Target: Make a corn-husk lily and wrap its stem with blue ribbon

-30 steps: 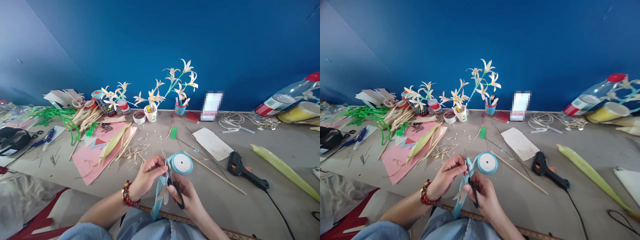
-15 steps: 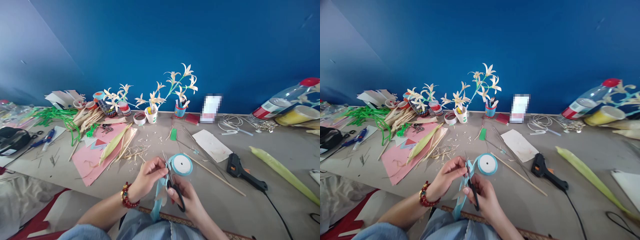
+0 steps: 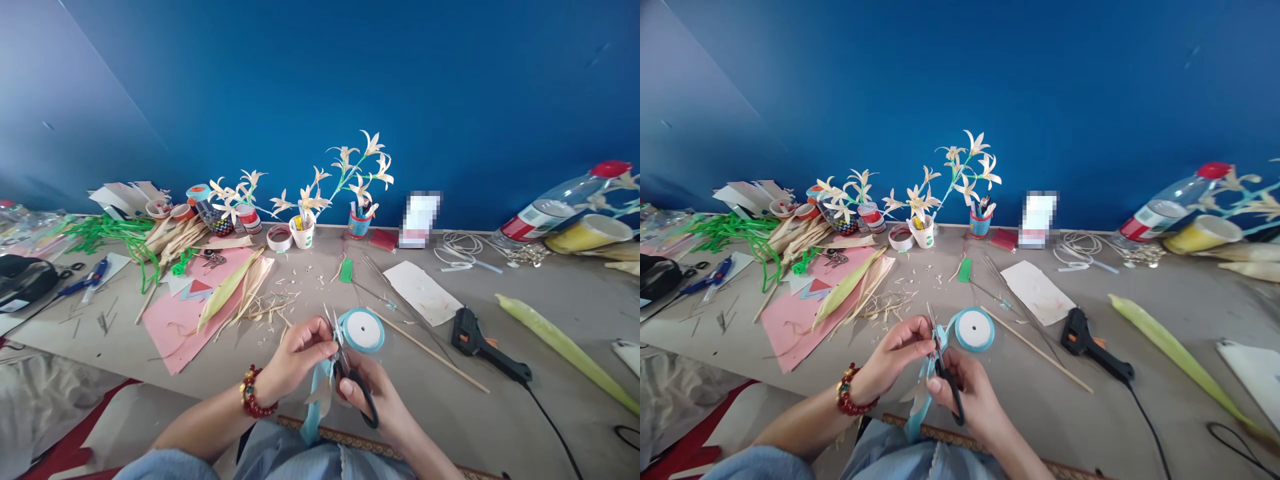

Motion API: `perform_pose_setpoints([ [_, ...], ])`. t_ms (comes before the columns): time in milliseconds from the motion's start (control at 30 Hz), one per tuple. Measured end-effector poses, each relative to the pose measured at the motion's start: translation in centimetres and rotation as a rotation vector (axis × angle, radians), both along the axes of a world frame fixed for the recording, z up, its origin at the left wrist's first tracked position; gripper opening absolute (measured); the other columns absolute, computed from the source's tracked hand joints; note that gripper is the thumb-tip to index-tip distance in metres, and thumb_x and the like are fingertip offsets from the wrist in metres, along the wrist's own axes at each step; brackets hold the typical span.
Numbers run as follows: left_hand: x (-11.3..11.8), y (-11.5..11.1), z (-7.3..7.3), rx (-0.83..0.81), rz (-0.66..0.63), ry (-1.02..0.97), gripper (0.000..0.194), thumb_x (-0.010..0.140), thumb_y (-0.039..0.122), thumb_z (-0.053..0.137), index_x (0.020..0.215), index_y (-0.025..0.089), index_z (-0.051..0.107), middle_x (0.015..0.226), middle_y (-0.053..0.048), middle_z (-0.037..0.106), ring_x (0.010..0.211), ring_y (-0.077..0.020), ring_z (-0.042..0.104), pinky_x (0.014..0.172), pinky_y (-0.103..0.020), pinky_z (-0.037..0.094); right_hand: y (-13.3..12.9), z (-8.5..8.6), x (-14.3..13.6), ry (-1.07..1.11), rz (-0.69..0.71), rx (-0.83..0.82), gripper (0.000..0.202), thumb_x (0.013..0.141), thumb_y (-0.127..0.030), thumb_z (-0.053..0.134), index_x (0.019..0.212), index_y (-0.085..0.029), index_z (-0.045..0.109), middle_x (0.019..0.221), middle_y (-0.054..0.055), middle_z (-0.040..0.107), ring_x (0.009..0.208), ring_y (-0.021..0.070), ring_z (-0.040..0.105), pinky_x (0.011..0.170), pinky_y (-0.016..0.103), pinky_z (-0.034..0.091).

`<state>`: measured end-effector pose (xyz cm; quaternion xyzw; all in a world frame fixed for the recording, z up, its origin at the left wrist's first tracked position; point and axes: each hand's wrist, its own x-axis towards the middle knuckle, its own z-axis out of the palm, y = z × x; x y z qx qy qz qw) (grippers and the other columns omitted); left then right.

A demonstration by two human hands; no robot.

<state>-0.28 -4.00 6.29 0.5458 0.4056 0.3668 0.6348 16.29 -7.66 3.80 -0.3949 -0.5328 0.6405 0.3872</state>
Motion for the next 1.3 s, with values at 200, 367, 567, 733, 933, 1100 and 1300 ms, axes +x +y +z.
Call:
perform_pose_setpoints([
  [200, 0.1, 0.1, 0.2, -0.023, -0.005, -0.029, 0.021, 0.084, 0.031, 0.062, 0.072, 0.016, 0.053, 0.074, -0.002, 0.057, 0.073, -0.0149, 0.052, 0.07, -0.027, 0.041, -0.1, -0.5, -0.3, 0.065, -0.001, -0.03, 0.056, 0.073, -0.073, 0.061, 0.071, -0.018, 0.05, 0.059, -0.003, 0.043, 0.053, 0.0108, 0.036, 0.048, 0.023, 0.026],
  [367, 0.1, 0.1, 0.0, -0.02, 0.011, -0.044, 0.02, 0.085, 0.031, 0.062, 0.074, 0.016, 0.055, 0.076, -0.003, 0.058, 0.073, -0.0151, 0.053, 0.071, -0.028, 0.042, -0.4, -1.5, -0.5, 0.063, -0.036, -0.068, 0.056, 0.073, -0.073, 0.061, 0.072, -0.019, 0.05, 0.057, -0.004, 0.042, 0.047, 0.0093, 0.036, 0.043, 0.022, 0.03],
  [567, 0.1, 0.1, 0.1, 0.017, 0.009, -0.012, 0.021, 0.086, 0.033, 0.061, 0.075, 0.016, 0.056, 0.078, -0.003, 0.058, 0.074, -0.015, 0.053, 0.071, -0.027, 0.041, -0.5, -1.8, -0.3, -0.012, -0.063, -0.057, 0.055, 0.074, -0.073, 0.06, 0.068, -0.02, 0.047, 0.054, -0.005, 0.04, 0.042, 0.0089, 0.039, 0.04, 0.021, 0.033],
  [733, 0.1, 0.1, 0.1, 0.014, 0.001, -0.014, 0.019, 0.086, 0.031, 0.061, 0.076, 0.016, 0.055, 0.077, -0.002, 0.057, 0.073, -0.0148, 0.053, 0.07, -0.027, 0.041, -0.5, -1.6, -0.3, 0.037, -0.051, -0.084, 0.056, 0.07, -0.073, 0.064, 0.069, -0.02, 0.048, 0.056, -0.005, 0.041, 0.046, 0.0098, 0.039, 0.042, 0.022, 0.038],
  [933, 0.1, 0.0, 0.1, 0.021, 0.01, -0.003, 0.019, 0.086, 0.03, 0.061, 0.075, 0.016, 0.055, 0.076, -0.002, 0.057, 0.072, -0.0147, 0.052, 0.069, -0.027, 0.039, -0.5, -1.7, -0.2, -0.045, -0.068, -0.073, 0.055, 0.073, -0.072, 0.062, 0.063, -0.021, 0.042, 0.051, -0.005, 0.041, 0.042, 0.0095, 0.04, 0.041, 0.023, 0.032],
  [1100, 0.0, 0.1, 0.2, 0.037, 0.001, 0.015, 0.019, 0.085, 0.029, 0.062, 0.072, 0.016, 0.054, 0.074, 0.0, 0.055, 0.071, -0.0136, 0.049, 0.069, -0.026, 0.039, -0.3, -0.9, -0.2, 0.03, -0.031, -0.047, 0.055, 0.073, -0.072, 0.062, 0.067, -0.019, 0.047, 0.056, -0.003, 0.045, 0.05, 0.0115, 0.043, 0.047, 0.024, 0.037],
  [1300, -0.1, 0.1, 0.0, 0.03, -0.006, 0.0, 0.018, 0.086, 0.029, 0.061, 0.075, 0.016, 0.055, 0.075, -0.001, 0.056, 0.071, -0.0139, 0.052, 0.068, -0.026, 0.04, -0.5, -1.3, -0.1, -0.04, -0.076, -0.072, 0.055, 0.072, -0.071, 0.064, 0.062, -0.021, 0.041, 0.048, -0.005, 0.041, 0.041, 0.0094, 0.04, 0.041, 0.022, 0.031],
])
